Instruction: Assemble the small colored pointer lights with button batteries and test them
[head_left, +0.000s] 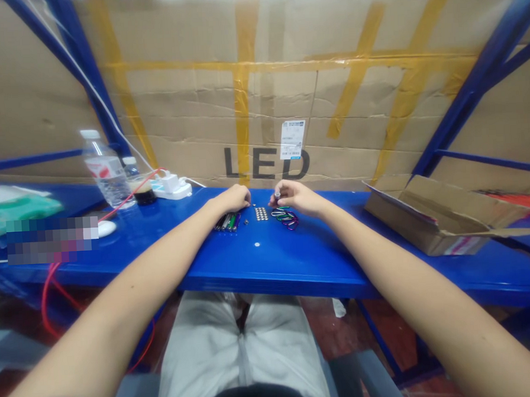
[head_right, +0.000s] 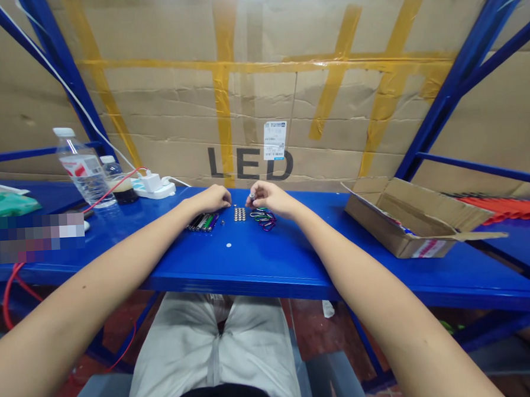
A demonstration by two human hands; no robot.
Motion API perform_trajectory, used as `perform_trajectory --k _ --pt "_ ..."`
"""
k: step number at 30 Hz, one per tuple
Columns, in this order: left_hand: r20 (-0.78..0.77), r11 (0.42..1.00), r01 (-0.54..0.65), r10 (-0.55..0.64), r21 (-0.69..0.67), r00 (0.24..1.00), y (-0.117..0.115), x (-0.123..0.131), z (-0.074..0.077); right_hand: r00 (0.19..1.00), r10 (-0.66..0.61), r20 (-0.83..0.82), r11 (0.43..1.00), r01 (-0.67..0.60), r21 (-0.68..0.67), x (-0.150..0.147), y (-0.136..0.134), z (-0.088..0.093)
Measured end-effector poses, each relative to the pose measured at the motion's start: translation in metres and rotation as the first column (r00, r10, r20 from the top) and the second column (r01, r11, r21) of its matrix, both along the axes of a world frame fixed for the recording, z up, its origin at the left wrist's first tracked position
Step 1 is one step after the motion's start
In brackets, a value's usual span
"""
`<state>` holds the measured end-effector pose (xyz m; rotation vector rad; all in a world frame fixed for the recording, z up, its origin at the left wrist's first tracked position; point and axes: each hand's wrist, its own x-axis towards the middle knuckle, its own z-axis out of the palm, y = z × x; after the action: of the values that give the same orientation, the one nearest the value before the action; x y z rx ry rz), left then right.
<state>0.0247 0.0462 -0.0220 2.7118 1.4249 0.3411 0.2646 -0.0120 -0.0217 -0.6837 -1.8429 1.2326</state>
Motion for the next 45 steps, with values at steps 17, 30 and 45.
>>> perform_trajectory --k 17,30,45 --pt "0.035 0.998 0.061 -0.060 -0.023 0.998 -0.001 -0.008 0.003 0.991 0.002 0.131 0.998 -0.010 0.063 -0.004 0.005 -0.005" --pt "0.227 0.938 0.166 -0.241 0.304 0.944 -0.026 -0.004 0.011 0.989 -0.059 0.136 0.995 0.048 0.087 -0.004 0.010 -0.008" --pt "0.262 0.832 0.332 -0.475 0.444 0.840 -0.067 0.023 0.009 0.992 -0.076 0.103 0.996 0.069 0.065 -0.008 0.010 -0.009"
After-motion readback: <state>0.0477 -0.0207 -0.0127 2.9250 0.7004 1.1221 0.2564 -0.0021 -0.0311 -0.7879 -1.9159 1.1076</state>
